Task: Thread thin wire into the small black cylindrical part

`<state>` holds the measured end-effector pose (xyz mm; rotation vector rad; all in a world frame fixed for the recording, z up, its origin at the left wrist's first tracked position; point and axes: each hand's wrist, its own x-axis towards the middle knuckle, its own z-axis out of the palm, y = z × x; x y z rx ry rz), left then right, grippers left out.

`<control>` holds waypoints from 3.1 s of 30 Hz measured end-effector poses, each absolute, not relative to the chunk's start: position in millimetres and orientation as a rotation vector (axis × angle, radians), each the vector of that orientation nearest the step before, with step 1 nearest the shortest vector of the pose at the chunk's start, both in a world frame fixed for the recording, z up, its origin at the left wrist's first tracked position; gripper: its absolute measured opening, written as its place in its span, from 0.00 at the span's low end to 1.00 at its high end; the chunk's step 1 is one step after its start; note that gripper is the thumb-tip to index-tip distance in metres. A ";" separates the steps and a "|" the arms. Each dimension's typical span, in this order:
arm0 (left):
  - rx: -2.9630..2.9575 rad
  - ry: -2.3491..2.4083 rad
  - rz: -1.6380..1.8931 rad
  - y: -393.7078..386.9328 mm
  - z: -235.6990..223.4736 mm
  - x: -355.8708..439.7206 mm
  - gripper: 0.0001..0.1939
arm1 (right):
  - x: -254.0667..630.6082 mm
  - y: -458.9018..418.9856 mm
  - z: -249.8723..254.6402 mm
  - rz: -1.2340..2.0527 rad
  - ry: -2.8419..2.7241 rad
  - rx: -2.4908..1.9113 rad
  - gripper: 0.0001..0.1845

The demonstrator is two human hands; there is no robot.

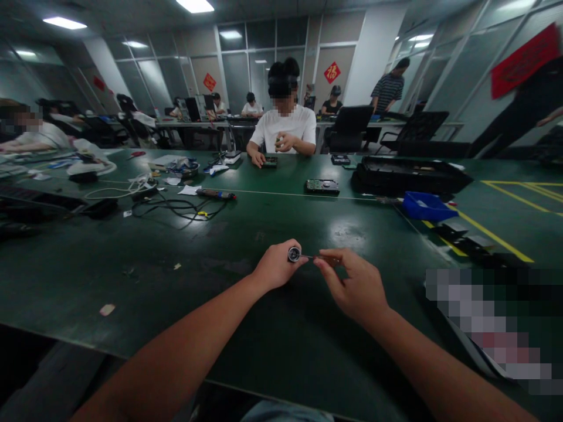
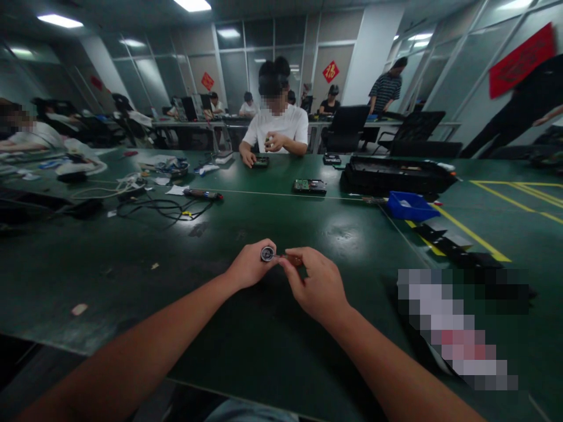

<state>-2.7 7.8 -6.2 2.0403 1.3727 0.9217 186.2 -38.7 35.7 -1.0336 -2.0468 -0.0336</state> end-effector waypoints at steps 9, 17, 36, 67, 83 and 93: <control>2.056 1.374 0.886 6.4 -4.7 1.5 0.10 | 183.8 -41.4 34.4 0.078 -2.057 -1.038 0.06; 2.001 1.358 0.945 4.1 -3.3 -0.8 0.09 | 181.9 -37.3 28.0 0.432 -1.732 -1.090 0.11; 2.004 1.380 0.904 2.7 0.3 2.4 0.08 | 184.6 -30.1 27.1 0.457 -1.622 -1.142 0.10; 2.013 1.414 0.929 3.0 0.0 -0.7 0.09 | 180.6 -37.3 31.7 0.573 -1.667 -1.072 0.11; 2.038 1.382 0.914 0.4 3.8 1.7 0.08 | 182.5 -34.1 28.7 0.456 -1.592 -1.127 0.10; 2.080 1.392 0.905 2.0 0.1 0.7 0.09 | 186.7 -40.9 38.1 0.107 -1.841 -1.177 0.12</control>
